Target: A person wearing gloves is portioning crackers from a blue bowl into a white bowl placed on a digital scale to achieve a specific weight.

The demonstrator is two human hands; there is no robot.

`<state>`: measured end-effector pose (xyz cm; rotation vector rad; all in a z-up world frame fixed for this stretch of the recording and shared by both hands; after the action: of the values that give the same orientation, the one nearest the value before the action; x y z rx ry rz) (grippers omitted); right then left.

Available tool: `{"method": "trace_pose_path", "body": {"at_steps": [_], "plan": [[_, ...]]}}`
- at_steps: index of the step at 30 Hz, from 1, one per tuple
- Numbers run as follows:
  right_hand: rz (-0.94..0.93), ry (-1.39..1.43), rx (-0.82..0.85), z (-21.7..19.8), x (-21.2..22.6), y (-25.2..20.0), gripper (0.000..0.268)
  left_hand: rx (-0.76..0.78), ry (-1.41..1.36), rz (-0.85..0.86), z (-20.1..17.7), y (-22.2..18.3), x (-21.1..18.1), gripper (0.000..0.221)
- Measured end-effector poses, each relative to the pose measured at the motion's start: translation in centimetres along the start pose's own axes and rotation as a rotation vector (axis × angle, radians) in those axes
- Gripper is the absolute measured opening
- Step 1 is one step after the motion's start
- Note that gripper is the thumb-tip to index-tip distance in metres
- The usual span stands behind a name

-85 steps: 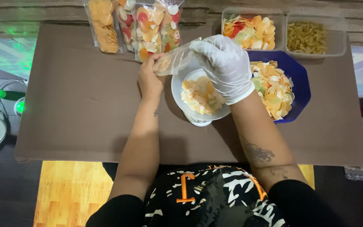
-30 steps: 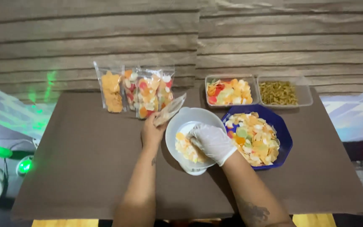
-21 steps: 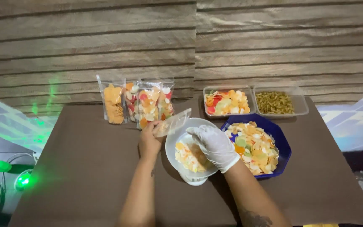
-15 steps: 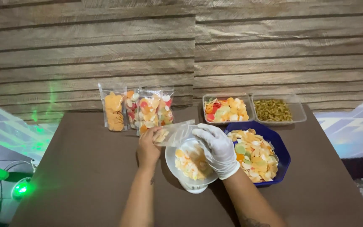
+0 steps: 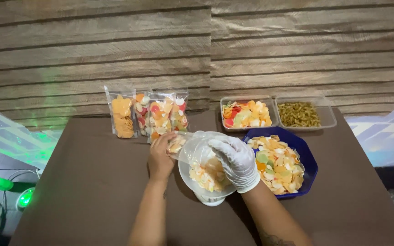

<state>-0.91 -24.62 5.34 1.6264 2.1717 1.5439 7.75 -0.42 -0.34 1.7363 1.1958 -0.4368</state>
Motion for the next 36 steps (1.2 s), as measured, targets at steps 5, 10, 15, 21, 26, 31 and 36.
{"method": "trace_pose_path", "body": {"at_steps": [5, 10, 15, 21, 26, 31, 36], "plan": [[0.013, -0.028, 0.028, -0.1, -0.2, 0.0, 0.022, -0.039, -0.010, 0.052, -0.6, 0.2, -1.0, 0.029], [0.027, -0.049, 0.054, 0.1, 0.0, -0.1, 0.021, -0.042, -0.016, 0.055, -1.1, -0.1, -1.8, 0.029], [0.021, -0.074, 0.071, -0.1, -0.1, 0.0, 0.020, -0.028, -0.039, 0.031, -0.7, 0.1, -1.2, 0.036], [0.012, -0.110, 0.096, 0.0, 0.4, 0.1, 0.020, -0.029, -0.045, 0.017, -0.4, 0.0, -1.0, 0.025], [0.016, -0.152, 0.111, -0.1, 0.8, 0.3, 0.020, -0.020, -0.041, -0.005, -0.2, -0.1, -0.6, 0.027], [-0.001, -0.179, 0.111, -0.2, 1.3, 1.3, 0.020, -0.017, -0.080, -0.187, 0.0, -0.5, 0.1, 0.030], [0.025, -0.112, 0.647, 3.2, 1.9, -0.2, 0.030, -0.028, -0.142, -0.662, 0.8, -1.2, 0.7, 0.047]]}}
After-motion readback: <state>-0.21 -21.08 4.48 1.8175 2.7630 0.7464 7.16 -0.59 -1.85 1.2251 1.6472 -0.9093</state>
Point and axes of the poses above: each hand's wrist, its own y-axis towards the middle knuckle, its own z-axis out of the palm, x = y × z, the point moved 7 cm from there along y, towards the middle knuckle, and after that the axes turned 5 degrees about -z, right-handed, at the moved point
